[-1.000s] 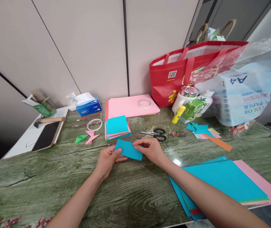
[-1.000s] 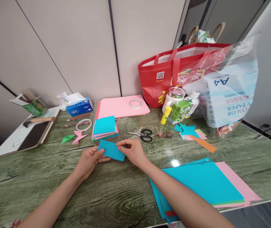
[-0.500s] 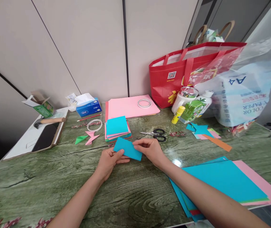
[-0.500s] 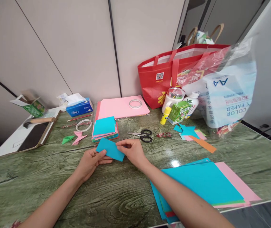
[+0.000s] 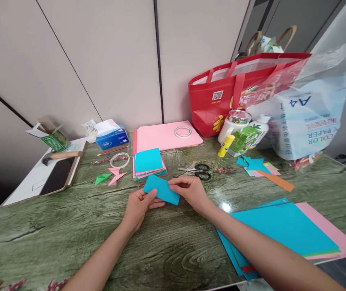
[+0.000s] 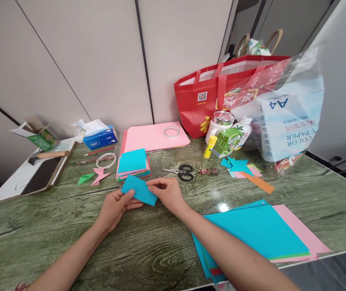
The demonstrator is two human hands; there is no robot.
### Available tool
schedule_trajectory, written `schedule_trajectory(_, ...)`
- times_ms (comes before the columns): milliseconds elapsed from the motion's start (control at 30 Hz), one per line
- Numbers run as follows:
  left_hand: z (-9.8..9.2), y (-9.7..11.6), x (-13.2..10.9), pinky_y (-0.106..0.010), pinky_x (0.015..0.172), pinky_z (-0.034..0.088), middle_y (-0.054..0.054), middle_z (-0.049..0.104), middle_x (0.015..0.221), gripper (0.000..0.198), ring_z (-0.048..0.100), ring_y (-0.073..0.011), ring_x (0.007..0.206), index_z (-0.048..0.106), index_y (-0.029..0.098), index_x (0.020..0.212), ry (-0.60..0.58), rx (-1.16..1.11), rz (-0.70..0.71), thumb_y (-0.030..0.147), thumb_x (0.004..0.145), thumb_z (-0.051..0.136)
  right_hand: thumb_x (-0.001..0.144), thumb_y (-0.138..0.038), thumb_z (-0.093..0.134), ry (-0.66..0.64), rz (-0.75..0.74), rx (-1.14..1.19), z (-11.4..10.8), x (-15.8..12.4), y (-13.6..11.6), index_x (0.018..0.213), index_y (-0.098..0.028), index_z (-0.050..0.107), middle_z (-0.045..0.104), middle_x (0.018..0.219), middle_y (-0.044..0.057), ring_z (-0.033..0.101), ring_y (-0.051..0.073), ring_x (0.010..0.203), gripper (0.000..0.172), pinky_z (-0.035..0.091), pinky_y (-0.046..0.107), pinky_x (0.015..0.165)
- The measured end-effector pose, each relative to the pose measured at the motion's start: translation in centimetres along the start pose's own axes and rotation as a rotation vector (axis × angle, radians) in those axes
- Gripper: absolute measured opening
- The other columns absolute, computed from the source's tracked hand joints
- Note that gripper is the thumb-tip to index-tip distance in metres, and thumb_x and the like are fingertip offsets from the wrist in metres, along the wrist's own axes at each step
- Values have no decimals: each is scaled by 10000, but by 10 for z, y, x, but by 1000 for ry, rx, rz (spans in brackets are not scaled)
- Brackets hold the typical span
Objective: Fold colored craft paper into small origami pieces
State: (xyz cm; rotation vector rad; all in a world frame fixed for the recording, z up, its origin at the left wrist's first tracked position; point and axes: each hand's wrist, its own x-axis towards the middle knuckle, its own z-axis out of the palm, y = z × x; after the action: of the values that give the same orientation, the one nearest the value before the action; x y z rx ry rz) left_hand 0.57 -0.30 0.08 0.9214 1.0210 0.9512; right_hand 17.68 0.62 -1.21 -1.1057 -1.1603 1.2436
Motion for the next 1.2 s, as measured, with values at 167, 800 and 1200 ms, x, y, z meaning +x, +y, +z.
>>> schedule_trajectory(167, 2, 0, -2, -394, 729, 530, -99, 720, 732, 277, 669, -244, 693, 691, 74, 714, -77, 65, -46, 347, 674, 659, 614, -232, 660, 6, -13, 19, 2, -2, -1, 725, -173, 706, 702, 753, 41, 627, 185, 691, 133, 495, 285, 622)
schedule_trajectory(800, 16, -1, -11, -422, 712, 532, -107, 711, 733, 301, 663, -292, 770, 672, 69, 750, -140, 19, -104, 356, 660, 674, 621, -238, 660, 45, -20, 44, 8, -5, -2, 728, -170, 703, 698, 741, 40, 614, 173, 665, 134, 491, 273, 595)
schedule_trajectory(1200, 18, 0, -13, -405, 620, 549, -200, 701, 778, 370, 674, -275, 651, 661, 41, 721, -162, 152, -153, 408, 686, 633, 621, -233, 667, 45, -17, 73, 11, -9, -3, 725, -182, 706, 700, 756, 37, 618, 178, 694, 122, 487, 281, 630)
